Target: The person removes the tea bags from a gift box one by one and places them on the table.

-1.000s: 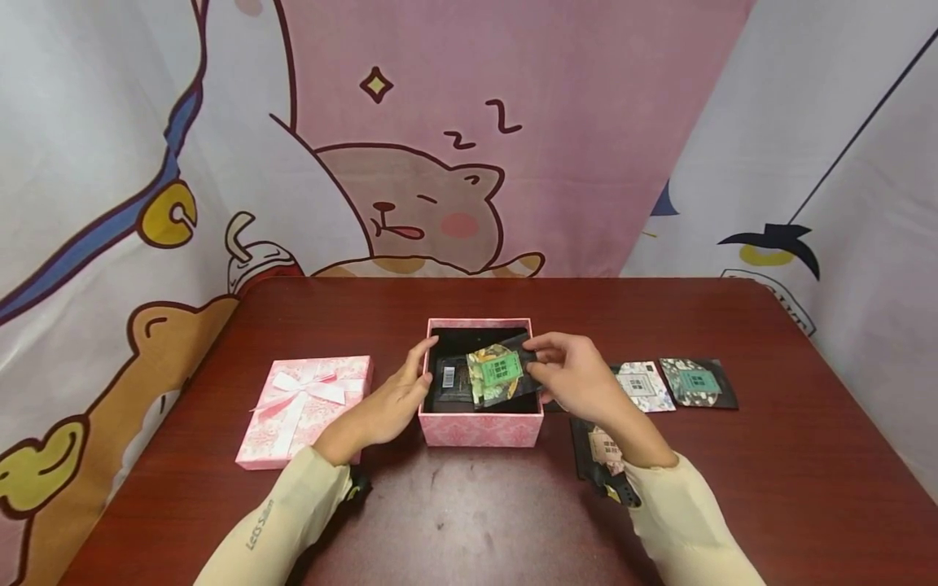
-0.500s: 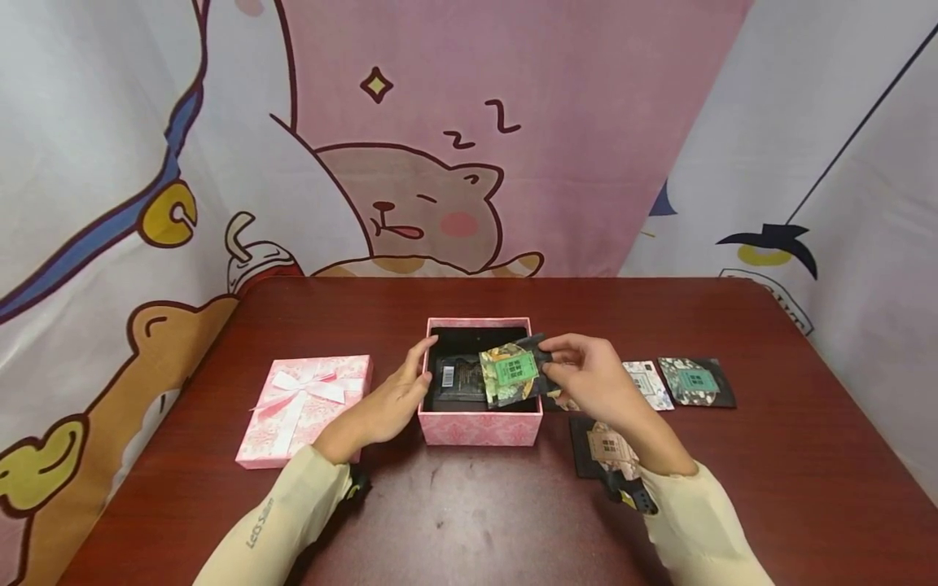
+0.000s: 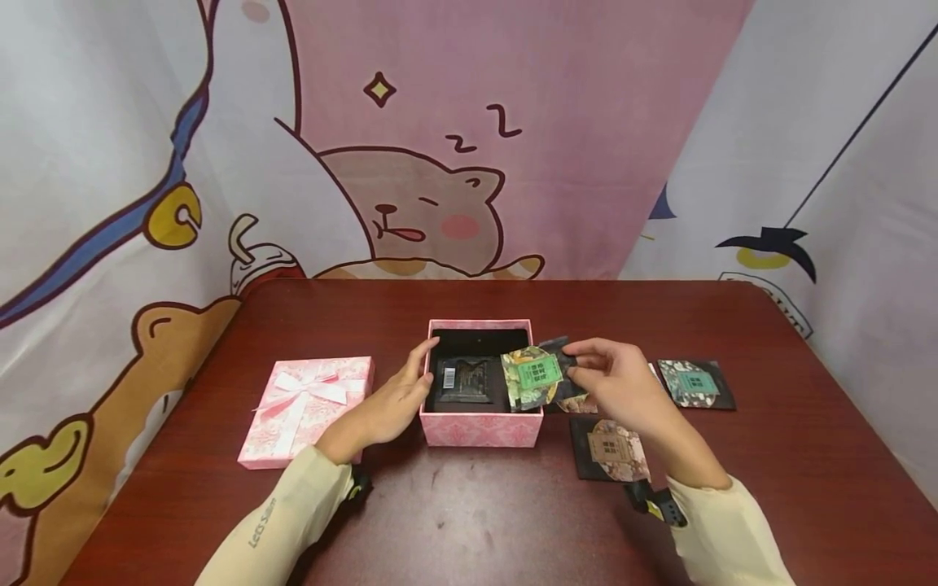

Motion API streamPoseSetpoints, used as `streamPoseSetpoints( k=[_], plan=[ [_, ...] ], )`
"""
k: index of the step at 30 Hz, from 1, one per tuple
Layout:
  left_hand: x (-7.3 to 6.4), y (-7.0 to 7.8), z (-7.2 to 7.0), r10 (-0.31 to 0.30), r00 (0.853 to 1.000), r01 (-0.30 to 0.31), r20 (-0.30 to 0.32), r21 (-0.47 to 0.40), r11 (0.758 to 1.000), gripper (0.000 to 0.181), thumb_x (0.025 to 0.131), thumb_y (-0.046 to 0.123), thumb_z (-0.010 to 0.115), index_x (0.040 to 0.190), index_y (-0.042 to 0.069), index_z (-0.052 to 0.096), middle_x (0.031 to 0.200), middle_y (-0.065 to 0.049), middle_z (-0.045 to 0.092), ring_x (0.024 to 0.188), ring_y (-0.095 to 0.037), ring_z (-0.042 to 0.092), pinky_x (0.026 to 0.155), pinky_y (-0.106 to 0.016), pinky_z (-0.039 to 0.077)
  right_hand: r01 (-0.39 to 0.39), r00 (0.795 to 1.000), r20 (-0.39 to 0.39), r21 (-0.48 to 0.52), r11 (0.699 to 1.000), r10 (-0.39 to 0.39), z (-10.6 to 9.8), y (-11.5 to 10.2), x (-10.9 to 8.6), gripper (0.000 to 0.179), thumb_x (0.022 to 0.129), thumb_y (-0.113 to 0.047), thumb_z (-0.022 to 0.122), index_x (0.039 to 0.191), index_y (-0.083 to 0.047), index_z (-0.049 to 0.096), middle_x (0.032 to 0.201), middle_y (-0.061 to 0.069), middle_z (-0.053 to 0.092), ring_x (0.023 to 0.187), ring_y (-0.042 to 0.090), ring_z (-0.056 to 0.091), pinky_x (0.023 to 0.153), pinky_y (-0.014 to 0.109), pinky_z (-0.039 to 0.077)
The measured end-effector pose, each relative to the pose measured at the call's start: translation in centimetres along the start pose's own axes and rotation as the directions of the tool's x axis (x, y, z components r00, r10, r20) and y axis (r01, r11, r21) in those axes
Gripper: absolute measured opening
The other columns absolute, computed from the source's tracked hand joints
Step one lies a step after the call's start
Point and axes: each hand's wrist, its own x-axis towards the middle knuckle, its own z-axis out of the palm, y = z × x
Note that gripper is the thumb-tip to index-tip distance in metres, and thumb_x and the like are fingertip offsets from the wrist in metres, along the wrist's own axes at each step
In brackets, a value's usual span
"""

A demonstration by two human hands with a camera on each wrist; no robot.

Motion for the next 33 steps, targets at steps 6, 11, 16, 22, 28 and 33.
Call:
streamPoseSetpoints(
  k=[6,11,16,22,28,33],
  plan=[
    [0.0,0.0,0.1,-0.013,1.0,0.013,-0.005,-0.001,1.0,0.058,0.106,0.028,0.034,0.158,0.019,0.01,0.154,-0.026,0.03,0.141,-0.033,0.034,0.113,-0.049,0.029,0.008,1.0,-0.01,0.006,1.0,-0.008,-0.8,0.6,-0.6,0.038,0.098,-0.006,0.056,0.134,0.008,0.052,0.123,0.031,0.058,0.064,0.022,0.067,0.061,0.036,0.057],
    [0.0,0.2,0.1,-0.008,1.0,0.008,-0.014,-0.006,1.0,0.058,0.105,0.027,0.033,0.158,0.019,0.01,0.153,-0.026,0.031,0.141,-0.033,0.034,0.113,-0.048,0.029,0.003,1.0,-0.018,-0.011,1.0,-0.003,-1.3,1.0,-1.0,0.038,0.099,-0.007,0.056,0.135,0.007,0.052,0.126,0.031,0.057,0.064,0.021,0.066,0.062,0.035,0.057],
    [0.0,0.2,0.1,-0.011,1.0,0.011,-0.01,-0.016,1.0,0.057,0.106,0.024,0.035,0.157,0.019,0.01,0.154,-0.025,0.029,0.141,-0.034,0.034,0.113,-0.05,0.029,-0.005,1.0,-0.024,-0.013,1.0,0.005,-1.7,1.5,-1.3,0.039,0.1,-0.008,0.054,0.136,0.008,0.05,0.126,0.031,0.056,0.062,0.022,0.064,0.061,0.035,0.057],
    [-0.1,0.1,0.0,-0.012,1.0,0.012,-0.006,-0.017,1.0,0.057,0.107,0.026,0.034,0.158,0.021,0.008,0.156,-0.025,0.027,0.141,-0.034,0.034,0.113,-0.05,0.029,-0.003,0.999,-0.044,-0.016,1.0,0.002,-2.1,1.8,-1.6,0.038,0.1,-0.007,0.055,0.134,0.009,0.051,0.125,0.031,0.057,0.064,0.02,0.065,0.06,0.034,0.056],
    [-0.1,0.1,0.0,-0.009,1.0,0.009,0.004,-0.016,1.0,0.056,0.108,0.027,0.033,0.158,0.022,0.008,0.156,-0.025,0.027,0.141,-0.034,0.034,0.113,-0.05,0.029,-0.021,0.999,-0.049,-0.016,1.0,0.02,-2.4,2.1,-1.9,0.039,0.1,-0.008,0.054,0.135,0.008,0.05,0.126,0.031,0.056,0.068,0.019,0.065,0.061,0.036,0.057],
    [0.0,0.1,0.0,-0.011,1.0,0.011,0.003,-0.014,1.0,0.056,0.108,0.027,0.033,0.158,0.021,0.008,0.156,-0.025,0.027,0.141,-0.034,0.033,0.113,-0.05,0.028,-0.027,0.998,-0.059,-0.031,0.999,0.025,-2.8,2.7,-2.2,0.04,0.101,-0.009,0.054,0.136,0.008,0.05,0.125,0.031,0.057,0.07,0.018,0.066,0.061,0.035,0.057]
  ],
)
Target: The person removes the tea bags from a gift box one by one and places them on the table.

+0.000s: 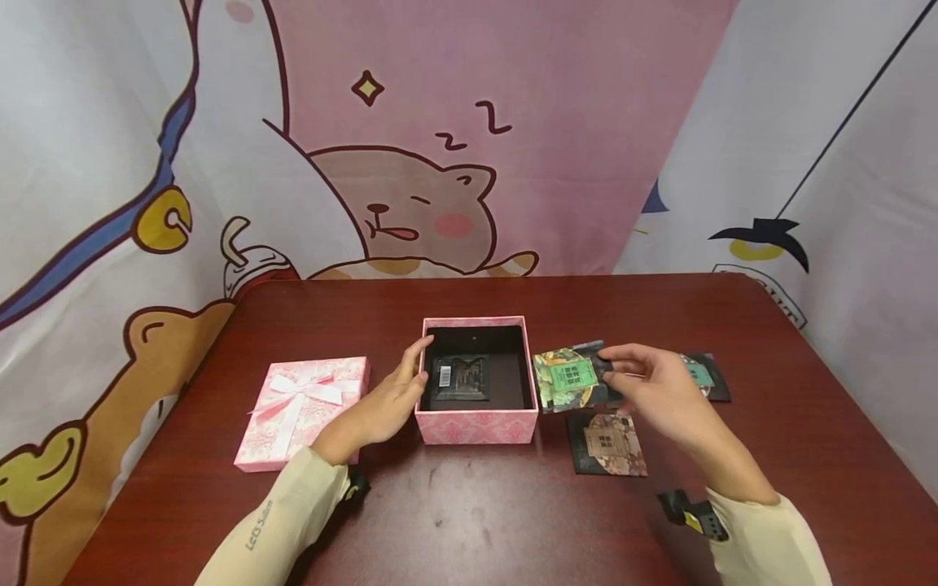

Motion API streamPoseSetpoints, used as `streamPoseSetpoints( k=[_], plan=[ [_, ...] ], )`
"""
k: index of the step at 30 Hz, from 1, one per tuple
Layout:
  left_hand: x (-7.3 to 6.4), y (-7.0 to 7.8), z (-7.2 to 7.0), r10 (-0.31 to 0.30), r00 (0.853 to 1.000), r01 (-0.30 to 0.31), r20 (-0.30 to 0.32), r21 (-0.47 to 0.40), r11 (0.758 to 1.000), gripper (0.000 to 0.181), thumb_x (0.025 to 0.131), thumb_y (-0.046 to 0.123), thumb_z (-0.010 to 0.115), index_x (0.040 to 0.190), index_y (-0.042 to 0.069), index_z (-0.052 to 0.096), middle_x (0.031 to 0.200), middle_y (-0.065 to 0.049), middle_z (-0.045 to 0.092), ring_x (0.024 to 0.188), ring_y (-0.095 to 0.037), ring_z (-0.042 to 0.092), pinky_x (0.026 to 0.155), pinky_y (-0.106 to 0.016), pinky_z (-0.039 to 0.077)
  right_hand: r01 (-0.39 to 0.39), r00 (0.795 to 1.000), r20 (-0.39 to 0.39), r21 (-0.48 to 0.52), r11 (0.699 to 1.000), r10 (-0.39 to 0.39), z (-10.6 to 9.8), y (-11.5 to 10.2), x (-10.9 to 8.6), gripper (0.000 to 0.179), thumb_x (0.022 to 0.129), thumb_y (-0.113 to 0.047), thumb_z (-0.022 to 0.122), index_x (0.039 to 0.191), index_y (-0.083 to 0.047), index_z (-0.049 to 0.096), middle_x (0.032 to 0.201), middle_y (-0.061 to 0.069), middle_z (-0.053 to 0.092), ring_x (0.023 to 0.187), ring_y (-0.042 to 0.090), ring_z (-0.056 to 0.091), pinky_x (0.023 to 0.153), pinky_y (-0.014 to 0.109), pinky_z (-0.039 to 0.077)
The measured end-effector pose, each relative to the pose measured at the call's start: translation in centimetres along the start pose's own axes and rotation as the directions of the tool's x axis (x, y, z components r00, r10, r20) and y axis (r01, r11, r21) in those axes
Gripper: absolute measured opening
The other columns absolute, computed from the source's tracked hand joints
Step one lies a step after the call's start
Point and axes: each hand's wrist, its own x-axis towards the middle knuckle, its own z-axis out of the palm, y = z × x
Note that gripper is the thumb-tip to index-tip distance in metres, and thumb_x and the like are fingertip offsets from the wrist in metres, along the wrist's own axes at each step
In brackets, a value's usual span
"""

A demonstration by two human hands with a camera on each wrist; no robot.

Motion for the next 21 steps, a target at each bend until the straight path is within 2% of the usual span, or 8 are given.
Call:
streamPoseSetpoints(
  k=[9,15,21],
  plan=[
    [0.0,0.1,-0.1,0.008,1.0,-0.008,-0.003,0.002,1.0,0.056,0.108,0.028,0.033,0.158,0.019,0.009,0.155,-0.025,0.027,0.142,-0.033,0.032,0.114,-0.049,0.027,-0.016,1.0,-0.009,-0.008,1.0,0.016,-0.8,1.0,-0.4,0.04,0.102,-0.009,0.052,0.137,0.009,0.048,0.12,0.03,0.061,0.064,0.021,0.065,0.06,0.035,0.057],
    [0.0,0.1,0.0,0.001,1.0,-0.001,-0.002,-0.001,1.0,0.056,0.108,0.025,0.034,0.158,0.019,0.009,0.155,-0.025,0.027,0.141,-0.035,0.033,0.113,-0.051,0.028,-0.049,0.999,-0.011,-0.021,0.999,0.048,-1.2,1.9,-0.8,0.041,0.103,-0.009,0.05,0.139,0.01,0.045,0.125,0.033,0.057,0.063,0.019,0.064,0.061,0.036,0.057],
    [0.0,0.0,0.0,0.002,1.0,-0.002,-0.001,0.0,1.0,0.057,0.108,0.026,0.034,0.158,0.018,0.008,0.155,-0.026,0.027,0.141,-0.034,0.033,0.114,-0.05,0.028,-0.057,0.998,-0.013,-0.036,0.998,0.056,-1.8,2.7,-1.2,0.043,0.103,-0.011,0.049,0.14,0.011,0.044,0.123,0.032,0.059,0.071,0.013,0.066,0.062,0.036,0.057]
  ],
)
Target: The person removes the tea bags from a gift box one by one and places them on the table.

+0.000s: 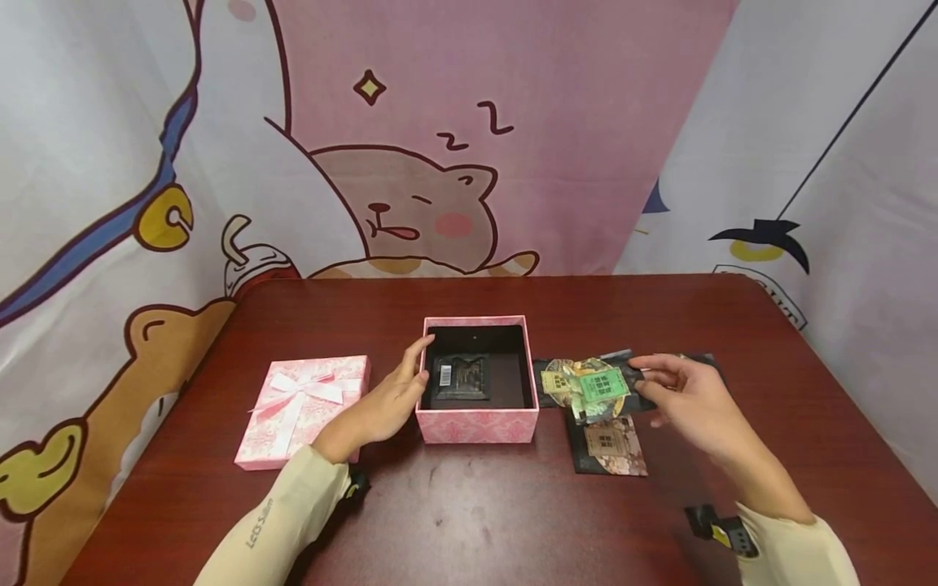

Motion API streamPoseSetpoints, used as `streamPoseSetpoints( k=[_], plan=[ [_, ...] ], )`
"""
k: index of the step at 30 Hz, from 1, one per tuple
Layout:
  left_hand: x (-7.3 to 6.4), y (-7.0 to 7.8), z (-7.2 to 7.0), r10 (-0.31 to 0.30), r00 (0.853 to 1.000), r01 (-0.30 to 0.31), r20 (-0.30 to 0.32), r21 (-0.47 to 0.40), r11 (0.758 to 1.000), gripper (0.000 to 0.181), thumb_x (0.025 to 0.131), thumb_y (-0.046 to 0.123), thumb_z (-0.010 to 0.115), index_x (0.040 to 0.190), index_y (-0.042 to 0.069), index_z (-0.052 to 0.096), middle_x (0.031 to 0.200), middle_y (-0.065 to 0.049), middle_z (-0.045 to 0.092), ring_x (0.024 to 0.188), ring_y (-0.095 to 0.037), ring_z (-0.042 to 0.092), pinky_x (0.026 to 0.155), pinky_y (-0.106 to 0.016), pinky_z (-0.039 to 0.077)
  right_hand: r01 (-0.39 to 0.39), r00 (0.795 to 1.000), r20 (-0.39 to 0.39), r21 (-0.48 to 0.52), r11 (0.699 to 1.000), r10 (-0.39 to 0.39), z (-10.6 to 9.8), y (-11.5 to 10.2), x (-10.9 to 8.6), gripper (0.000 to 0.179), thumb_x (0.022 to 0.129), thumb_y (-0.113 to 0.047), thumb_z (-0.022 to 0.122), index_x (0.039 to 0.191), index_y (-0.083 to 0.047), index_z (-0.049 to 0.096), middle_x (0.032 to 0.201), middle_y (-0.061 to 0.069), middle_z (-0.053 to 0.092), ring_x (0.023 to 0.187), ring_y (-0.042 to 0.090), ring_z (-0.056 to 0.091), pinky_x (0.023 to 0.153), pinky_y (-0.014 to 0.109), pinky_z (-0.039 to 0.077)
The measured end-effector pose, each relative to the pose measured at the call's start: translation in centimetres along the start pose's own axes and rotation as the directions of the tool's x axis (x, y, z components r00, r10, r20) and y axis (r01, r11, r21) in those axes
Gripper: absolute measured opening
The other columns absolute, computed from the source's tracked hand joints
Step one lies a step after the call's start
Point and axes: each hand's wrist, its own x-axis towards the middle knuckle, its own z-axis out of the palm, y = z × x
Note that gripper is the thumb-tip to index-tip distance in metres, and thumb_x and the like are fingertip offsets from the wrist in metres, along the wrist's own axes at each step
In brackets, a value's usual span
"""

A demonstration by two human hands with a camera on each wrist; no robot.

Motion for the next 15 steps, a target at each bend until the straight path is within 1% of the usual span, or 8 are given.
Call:
streamPoseSetpoints(
  k=[4,7,12,15],
  plan=[
    [0.0,0.0,0.0,0.003,1.0,-0.003,0.001,0.004,1.0,0.057,0.108,0.029,0.033,0.158,0.019,0.008,0.155,-0.025,0.027,0.142,-0.034,0.032,0.114,-0.05,0.028,0.0,1.0,-0.013,-0.015,1.0,0.0,-0.5,0.5,-0.2,0.042,0.104,-0.013,0.048,0.14,0.01,0.045,0.122,0.031,0.059,0.073,0.014,0.067,0.062,0.037,0.057],
    [0.1,0.0,-0.1,0.002,1.0,-0.002,0.004,0.009,1.0,0.057,0.108,0.03,0.032,0.158,0.02,0.007,0.156,-0.024,0.027,0.142,-0.034,0.033,0.114,-0.049,0.028,-0.015,1.0,-0.02,-0.023,1.0,0.015,-0.7,0.9,-0.2,0.042,0.104,-0.015,0.048,0.139,0.009,0.045,0.119,0.029,0.061,0.069,0.018,0.066,0.062,0.037,0.056],
    [0.1,0.1,-0.1,-0.003,1.0,0.003,0.01,0.012,1.0,0.057,0.108,0.03,0.032,0.158,0.02,0.007,0.156,-0.025,0.027,0.142,-0.035,0.033,0.114,-0.051,0.028,-0.04,0.999,-0.022,-0.017,0.999,0.04,-0.8,1.6,-0.3,0.042,0.104,-0.014,0.048,0.138,0.01,0.045,0.107,0.016,0.067,0.06,0.017,0.057,0.057,0.032,0.052],
    [0.0,0.1,-0.1,-0.008,1.0,0.008,0.012,0.011,1.0,0.056,0.108,0.03,0.032,0.158,0.02,0.007,0.156,-0.025,0.027,0.142,-0.035,0.033,0.113,-0.051,0.028,-0.05,0.998,-0.029,-0.018,0.999,0.049,-0.8,1.9,-0.4,0.041,0.104,-0.013,0.048,0.138,0.01,0.046,0.101,0.011,0.068,0.057,0.017,0.051,0.054,0.032,0.048]
  ],
)
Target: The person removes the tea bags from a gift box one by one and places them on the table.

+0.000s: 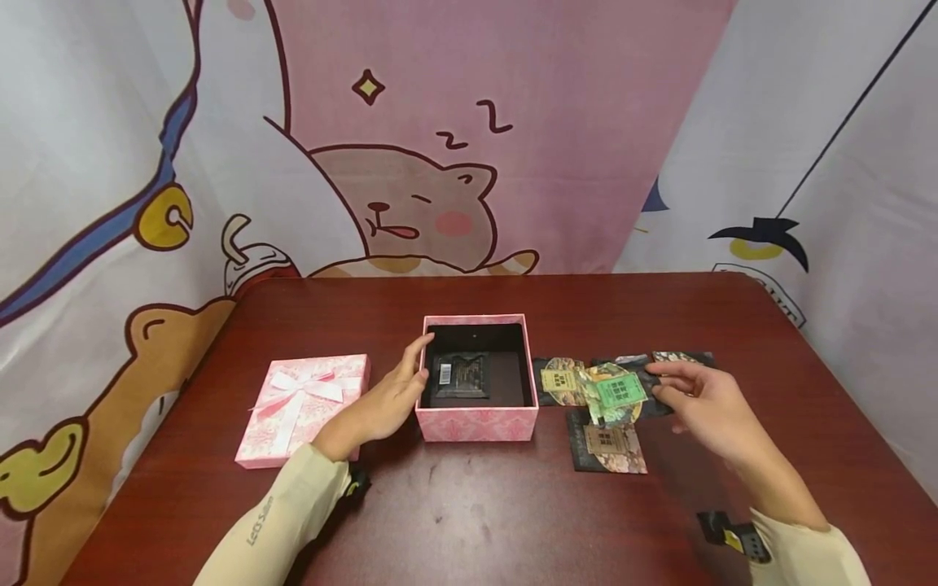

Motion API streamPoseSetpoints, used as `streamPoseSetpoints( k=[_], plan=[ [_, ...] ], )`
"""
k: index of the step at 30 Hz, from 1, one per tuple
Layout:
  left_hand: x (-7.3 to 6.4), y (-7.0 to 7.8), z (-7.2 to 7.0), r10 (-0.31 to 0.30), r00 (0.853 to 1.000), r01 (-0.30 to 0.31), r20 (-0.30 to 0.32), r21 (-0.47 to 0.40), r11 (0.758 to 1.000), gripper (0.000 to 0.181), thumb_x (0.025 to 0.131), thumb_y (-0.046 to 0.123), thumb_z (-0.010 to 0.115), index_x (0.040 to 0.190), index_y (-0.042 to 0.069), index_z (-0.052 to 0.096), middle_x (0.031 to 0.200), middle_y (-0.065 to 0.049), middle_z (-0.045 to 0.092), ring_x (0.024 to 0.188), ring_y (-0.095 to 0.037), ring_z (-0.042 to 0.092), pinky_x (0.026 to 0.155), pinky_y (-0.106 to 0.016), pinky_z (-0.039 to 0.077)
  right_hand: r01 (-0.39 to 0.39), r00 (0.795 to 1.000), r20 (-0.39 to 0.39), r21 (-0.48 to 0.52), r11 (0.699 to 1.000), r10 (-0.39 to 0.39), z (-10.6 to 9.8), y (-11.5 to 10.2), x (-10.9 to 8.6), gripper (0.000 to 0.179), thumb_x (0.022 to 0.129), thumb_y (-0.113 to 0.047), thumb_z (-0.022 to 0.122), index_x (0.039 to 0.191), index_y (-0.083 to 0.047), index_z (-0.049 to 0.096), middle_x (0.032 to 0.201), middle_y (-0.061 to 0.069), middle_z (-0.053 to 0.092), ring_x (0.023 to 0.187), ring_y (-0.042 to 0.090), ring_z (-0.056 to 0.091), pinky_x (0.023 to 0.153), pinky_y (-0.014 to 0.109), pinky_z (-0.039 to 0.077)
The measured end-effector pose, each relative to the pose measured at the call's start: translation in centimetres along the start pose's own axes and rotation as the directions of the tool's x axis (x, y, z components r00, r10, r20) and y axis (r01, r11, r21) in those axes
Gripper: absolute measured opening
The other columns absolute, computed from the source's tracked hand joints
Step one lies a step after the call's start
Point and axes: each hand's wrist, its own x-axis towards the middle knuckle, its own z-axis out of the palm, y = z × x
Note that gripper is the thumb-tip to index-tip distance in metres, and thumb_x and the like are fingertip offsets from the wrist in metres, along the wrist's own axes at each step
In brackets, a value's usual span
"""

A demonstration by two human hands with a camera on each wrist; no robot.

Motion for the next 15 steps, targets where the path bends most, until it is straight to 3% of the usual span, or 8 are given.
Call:
streamPoseSetpoints(
  k=[8,15],
  plan=[
    [0.0,-0.2,0.0,0.003,1.0,-0.003,-0.002,-0.011,1.0,0.056,0.108,0.03,0.032,0.158,0.02,0.008,0.156,-0.025,0.026,0.141,-0.035,0.033,0.113,-0.051,0.028,-0.051,0.999,-0.015,-0.062,0.997,0.05,-0.4,1.1,-0.4,0.043,0.104,-0.016,0.046,0.14,0.009,0.046,0.116,0.028,0.063,0.06,0.019,0.055,0.056,0.033,0.05],
    [0.0,-0.2,0.0,0.009,1.0,-0.009,-0.008,0.0,1.0,0.056,0.108,0.033,0.031,0.158,0.02,0.008,0.155,-0.024,0.028,0.142,-0.034,0.033,0.114,-0.05,0.028,-0.095,0.995,-0.023,-0.103,0.99,0.093,-0.9,2.2,-0.4,0.045,0.105,-0.018,0.044,0.14,0.01,0.045,0.119,0.034,0.06,0.061,0.019,0.053,0.057,0.033,0.05]
  ],
)
